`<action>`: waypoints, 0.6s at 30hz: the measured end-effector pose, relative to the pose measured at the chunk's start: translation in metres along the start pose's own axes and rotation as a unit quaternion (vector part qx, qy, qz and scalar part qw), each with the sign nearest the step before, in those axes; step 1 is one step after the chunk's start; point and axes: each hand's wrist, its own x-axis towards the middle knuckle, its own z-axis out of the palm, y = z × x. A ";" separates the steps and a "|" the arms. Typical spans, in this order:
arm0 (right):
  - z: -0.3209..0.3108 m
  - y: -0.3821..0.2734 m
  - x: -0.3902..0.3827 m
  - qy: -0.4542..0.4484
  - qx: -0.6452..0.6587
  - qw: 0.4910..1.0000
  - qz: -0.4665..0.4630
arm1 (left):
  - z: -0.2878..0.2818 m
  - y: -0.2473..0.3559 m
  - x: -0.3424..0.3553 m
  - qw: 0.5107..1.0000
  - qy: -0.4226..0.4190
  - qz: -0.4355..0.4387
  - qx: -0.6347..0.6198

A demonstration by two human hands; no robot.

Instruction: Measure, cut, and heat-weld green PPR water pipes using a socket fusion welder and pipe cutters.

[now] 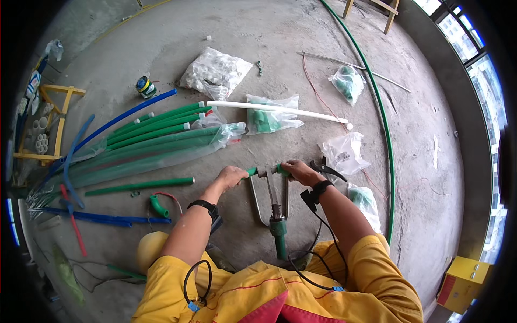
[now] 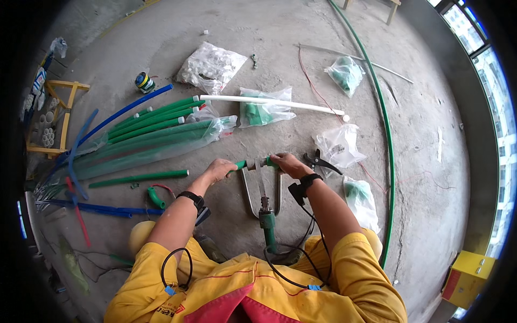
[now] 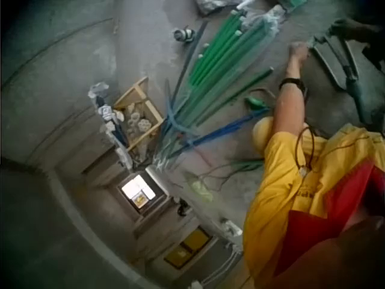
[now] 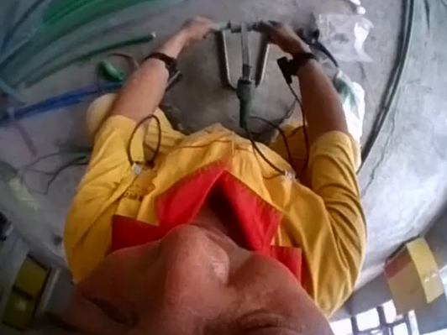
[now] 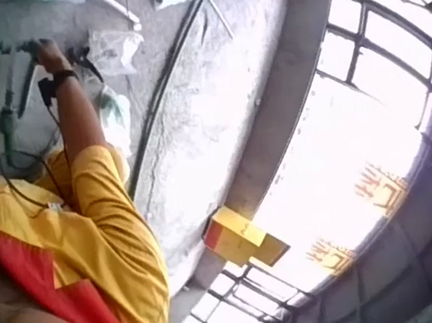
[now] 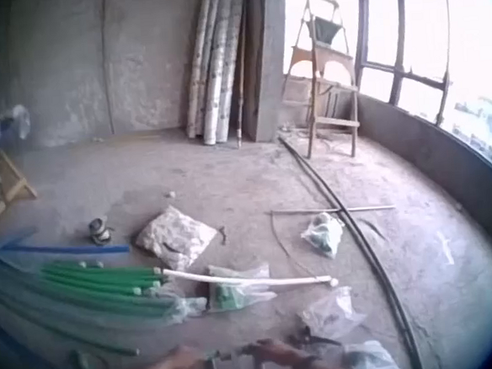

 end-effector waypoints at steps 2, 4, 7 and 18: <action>0.000 -0.003 0.000 -0.029 -0.048 0.998 -0.001 | 0.005 0.000 -0.001 1.000 -0.002 0.008 0.011; 0.000 -0.001 -0.003 -0.031 -0.075 0.997 -0.004 | 0.006 0.003 -0.002 1.000 -0.003 0.013 0.006; -0.002 -0.012 -0.010 -0.025 -0.116 0.993 -0.020 | 0.007 0.007 0.000 0.999 0.007 0.043 0.004; -0.005 -0.031 -0.114 -0.023 -0.130 0.986 -0.096 | 0.022 0.046 -0.090 0.981 0.004 0.137 0.140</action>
